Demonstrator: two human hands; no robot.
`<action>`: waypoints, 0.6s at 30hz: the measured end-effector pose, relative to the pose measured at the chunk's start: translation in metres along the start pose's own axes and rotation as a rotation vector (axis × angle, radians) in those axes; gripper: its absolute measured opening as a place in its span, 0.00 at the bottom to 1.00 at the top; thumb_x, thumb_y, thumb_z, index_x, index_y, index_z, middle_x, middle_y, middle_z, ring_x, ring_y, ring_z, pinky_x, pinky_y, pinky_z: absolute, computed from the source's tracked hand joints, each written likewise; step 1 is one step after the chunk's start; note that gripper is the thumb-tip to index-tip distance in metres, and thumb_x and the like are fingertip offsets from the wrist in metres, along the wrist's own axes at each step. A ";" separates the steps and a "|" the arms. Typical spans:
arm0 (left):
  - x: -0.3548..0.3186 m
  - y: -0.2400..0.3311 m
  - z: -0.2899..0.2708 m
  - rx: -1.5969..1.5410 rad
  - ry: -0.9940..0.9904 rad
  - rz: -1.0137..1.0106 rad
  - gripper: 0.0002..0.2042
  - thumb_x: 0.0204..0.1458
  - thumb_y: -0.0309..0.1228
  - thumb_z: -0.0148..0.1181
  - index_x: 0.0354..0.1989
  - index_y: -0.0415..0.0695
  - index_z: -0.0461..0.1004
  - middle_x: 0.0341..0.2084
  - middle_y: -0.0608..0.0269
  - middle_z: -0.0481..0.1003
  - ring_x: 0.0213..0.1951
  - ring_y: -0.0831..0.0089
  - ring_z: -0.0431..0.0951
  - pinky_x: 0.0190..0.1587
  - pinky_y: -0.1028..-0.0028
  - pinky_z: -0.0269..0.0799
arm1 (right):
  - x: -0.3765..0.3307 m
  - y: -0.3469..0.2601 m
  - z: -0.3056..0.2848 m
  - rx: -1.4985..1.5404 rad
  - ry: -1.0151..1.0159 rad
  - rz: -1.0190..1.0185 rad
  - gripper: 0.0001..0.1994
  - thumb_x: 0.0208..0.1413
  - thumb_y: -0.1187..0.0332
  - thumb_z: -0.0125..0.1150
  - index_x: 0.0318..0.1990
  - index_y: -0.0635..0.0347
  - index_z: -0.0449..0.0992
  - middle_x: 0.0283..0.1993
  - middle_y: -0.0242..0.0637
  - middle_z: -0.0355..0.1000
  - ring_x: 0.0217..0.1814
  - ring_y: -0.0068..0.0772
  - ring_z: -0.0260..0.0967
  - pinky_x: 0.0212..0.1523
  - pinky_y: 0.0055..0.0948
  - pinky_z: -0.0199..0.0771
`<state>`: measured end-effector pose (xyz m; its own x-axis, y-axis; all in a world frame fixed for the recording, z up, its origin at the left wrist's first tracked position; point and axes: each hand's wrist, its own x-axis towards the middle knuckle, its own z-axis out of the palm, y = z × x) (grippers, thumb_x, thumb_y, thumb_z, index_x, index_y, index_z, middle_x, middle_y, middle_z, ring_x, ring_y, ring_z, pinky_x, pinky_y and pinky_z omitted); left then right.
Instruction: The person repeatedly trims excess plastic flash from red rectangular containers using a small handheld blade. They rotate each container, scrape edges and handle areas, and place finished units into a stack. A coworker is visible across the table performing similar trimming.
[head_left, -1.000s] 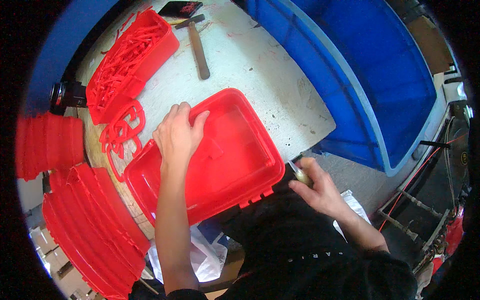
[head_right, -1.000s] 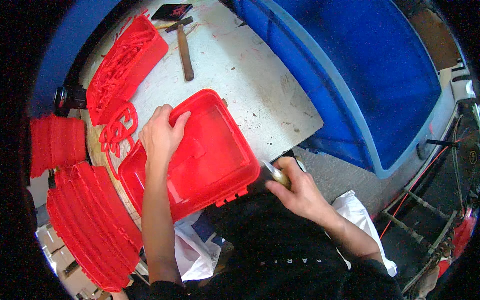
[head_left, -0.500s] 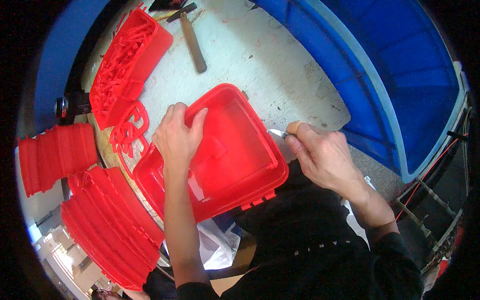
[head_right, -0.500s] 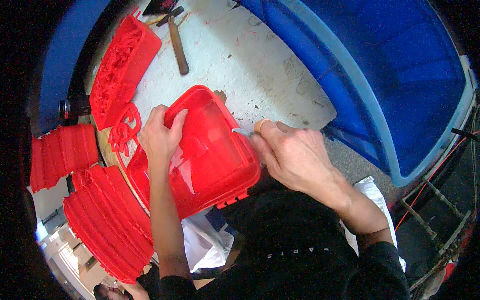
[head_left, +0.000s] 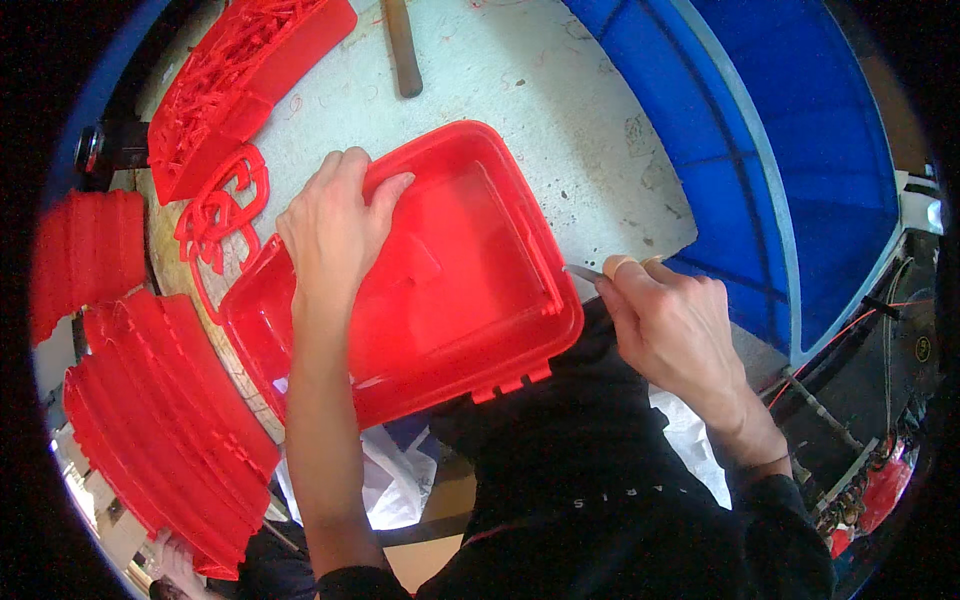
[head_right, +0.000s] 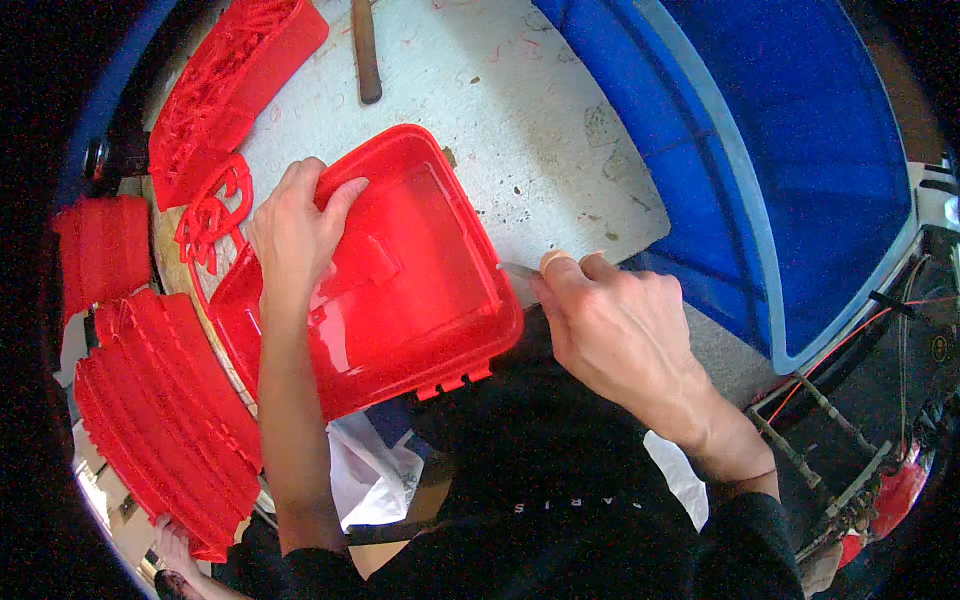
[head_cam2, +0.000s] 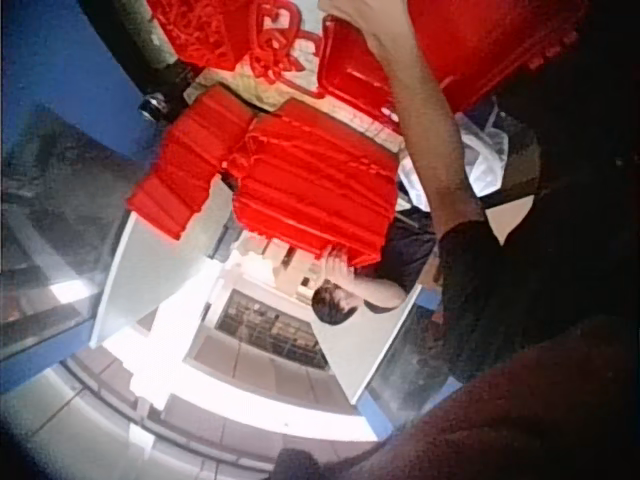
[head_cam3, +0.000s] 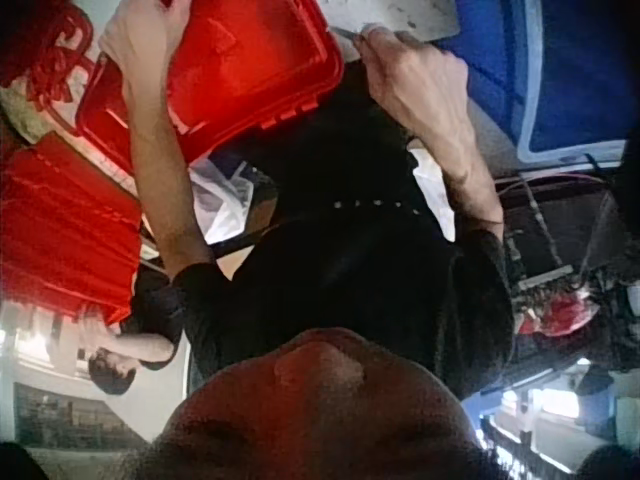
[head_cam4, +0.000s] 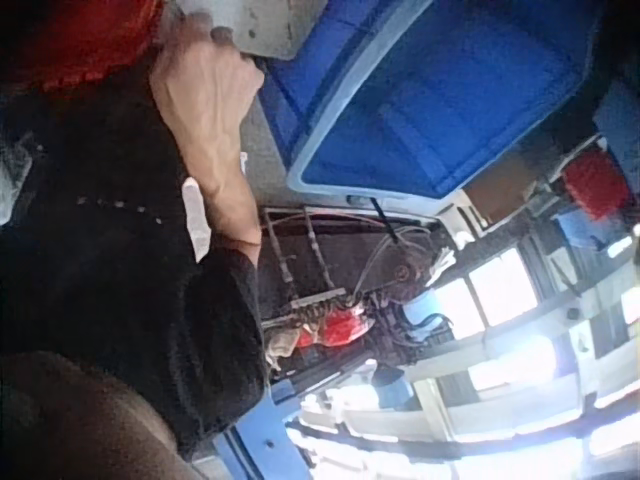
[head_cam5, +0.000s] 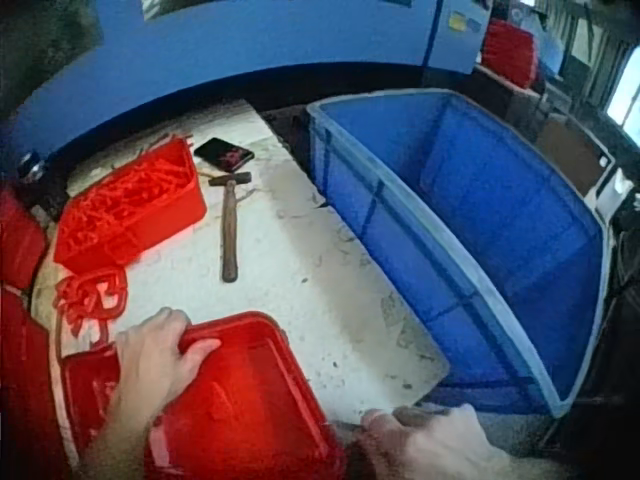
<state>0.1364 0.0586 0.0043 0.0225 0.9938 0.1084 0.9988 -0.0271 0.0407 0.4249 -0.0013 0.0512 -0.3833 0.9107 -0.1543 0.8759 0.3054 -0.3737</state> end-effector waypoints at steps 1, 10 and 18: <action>0.000 0.000 -0.001 0.004 0.002 0.004 0.20 0.55 0.50 0.63 0.32 0.42 0.74 0.30 0.56 0.77 0.31 0.56 0.81 0.28 0.61 0.72 | -0.002 -0.001 -0.001 -0.014 -0.001 0.008 0.05 0.60 0.67 0.61 0.33 0.56 0.76 0.24 0.40 0.73 0.21 0.44 0.71 0.20 0.37 0.64; 0.000 0.001 -0.003 -0.051 -0.025 -0.008 0.20 0.54 0.49 0.65 0.31 0.41 0.74 0.30 0.56 0.77 0.31 0.56 0.81 0.28 0.61 0.72 | -0.024 -0.002 -0.012 0.008 -0.106 0.015 0.10 0.62 0.62 0.57 0.32 0.58 0.74 0.25 0.45 0.74 0.26 0.51 0.74 0.24 0.45 0.73; 0.001 0.000 -0.004 -0.046 -0.105 -0.049 0.21 0.52 0.50 0.64 0.37 0.42 0.74 0.35 0.53 0.78 0.36 0.47 0.80 0.34 0.55 0.73 | -0.013 -0.002 -0.004 0.057 -0.038 0.018 0.04 0.58 0.68 0.61 0.35 0.57 0.77 0.26 0.45 0.73 0.25 0.49 0.72 0.24 0.40 0.68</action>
<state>0.1365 0.0588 0.0079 -0.0192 0.9998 0.0007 0.9959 0.0191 0.0888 0.4293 -0.0122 0.0580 -0.3795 0.9043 -0.1956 0.8651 0.2719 -0.4215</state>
